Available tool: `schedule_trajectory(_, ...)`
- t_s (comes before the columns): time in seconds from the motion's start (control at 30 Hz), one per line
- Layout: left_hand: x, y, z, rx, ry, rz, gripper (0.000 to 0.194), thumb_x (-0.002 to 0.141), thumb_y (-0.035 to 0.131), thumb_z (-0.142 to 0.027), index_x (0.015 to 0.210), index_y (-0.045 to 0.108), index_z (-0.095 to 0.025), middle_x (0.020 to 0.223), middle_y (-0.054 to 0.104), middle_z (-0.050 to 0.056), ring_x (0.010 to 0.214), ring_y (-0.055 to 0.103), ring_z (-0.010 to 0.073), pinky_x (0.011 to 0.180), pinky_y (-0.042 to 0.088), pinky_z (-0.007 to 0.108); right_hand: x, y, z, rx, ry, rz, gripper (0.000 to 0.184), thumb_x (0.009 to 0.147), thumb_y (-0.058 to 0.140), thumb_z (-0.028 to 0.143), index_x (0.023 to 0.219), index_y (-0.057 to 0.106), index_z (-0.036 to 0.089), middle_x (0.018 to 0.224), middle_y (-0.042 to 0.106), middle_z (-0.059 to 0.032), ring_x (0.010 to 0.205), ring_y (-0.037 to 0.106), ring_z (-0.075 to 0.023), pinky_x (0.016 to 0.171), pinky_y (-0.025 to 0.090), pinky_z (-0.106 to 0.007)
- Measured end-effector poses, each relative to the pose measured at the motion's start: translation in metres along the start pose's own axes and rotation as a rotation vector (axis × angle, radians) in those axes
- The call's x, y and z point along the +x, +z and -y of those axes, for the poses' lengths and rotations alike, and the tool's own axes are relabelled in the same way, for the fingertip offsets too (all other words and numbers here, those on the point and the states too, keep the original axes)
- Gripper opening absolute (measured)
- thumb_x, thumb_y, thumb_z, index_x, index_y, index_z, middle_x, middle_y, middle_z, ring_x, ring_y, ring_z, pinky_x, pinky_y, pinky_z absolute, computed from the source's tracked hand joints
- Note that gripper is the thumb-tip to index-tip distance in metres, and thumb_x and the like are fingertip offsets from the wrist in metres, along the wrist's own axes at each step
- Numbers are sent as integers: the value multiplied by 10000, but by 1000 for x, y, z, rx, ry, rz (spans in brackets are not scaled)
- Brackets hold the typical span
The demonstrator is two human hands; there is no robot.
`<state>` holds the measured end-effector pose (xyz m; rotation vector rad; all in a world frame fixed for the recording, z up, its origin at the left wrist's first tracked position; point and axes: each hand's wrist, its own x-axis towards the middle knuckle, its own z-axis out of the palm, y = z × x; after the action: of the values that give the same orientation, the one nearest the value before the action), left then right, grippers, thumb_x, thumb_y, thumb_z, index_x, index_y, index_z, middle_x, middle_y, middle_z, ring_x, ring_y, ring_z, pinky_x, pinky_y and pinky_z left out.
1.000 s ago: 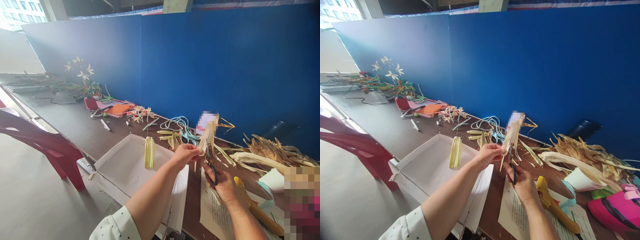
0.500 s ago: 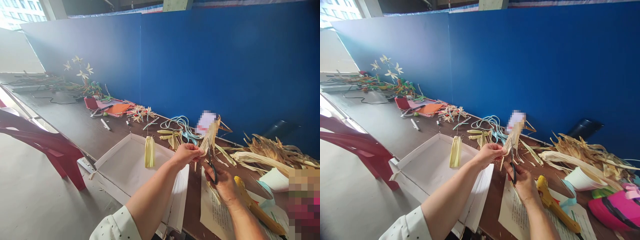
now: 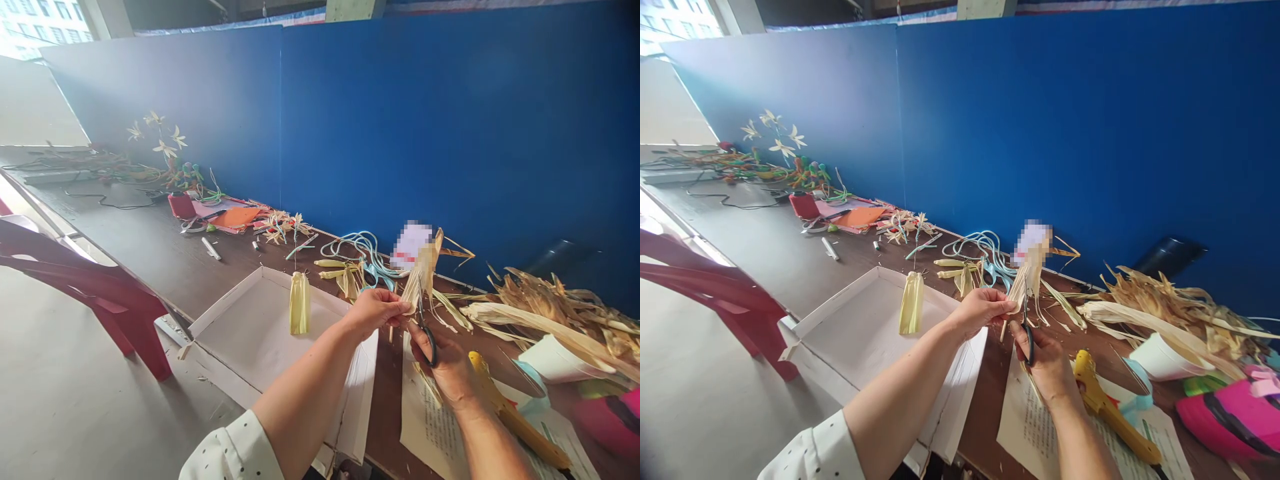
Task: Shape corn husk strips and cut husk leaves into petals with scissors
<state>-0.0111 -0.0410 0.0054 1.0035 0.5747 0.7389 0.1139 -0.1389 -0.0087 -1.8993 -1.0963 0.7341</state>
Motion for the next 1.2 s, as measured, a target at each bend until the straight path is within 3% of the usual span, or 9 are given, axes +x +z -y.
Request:
schedule_trajectory(0.33, -2, -2, -3, -41, -18, -14, 412, 506, 831, -385, 665, 571, -108, 581, 568, -14, 492, 493, 34, 518, 391, 172, -4, 5, 3, 111, 5, -49, 448, 678, 621, 618, 500, 519, 219, 447, 501, 19, 414, 411, -112, 412, 301, -247)
schedule_trajectory(0.77, -1, -6, -3, -44, 9, -32, 414, 520, 820, -404, 691, 587, -106, 628, 578, -1, 498, 479, 30, 521, 384, 173, -7, 3, 7, 39, -39, -57, 491, 685, 577, 648, 465, 465, 223, 424, 463, 19, 407, 395, -119, 424, 294, -258)
schedule_trajectory(1.2, 6, -9, 5, -2, 107, -27, 394, 551, 793, -431, 661, 590, -112, 559, 520, -19, 480, 410, 28, 459, 281, 168, -4, 3, -1, 129, -25, -34, 475, 675, 614, 630, 494, 464, 218, 430, 439, 34, 409, 358, -106, 424, 260, -254)
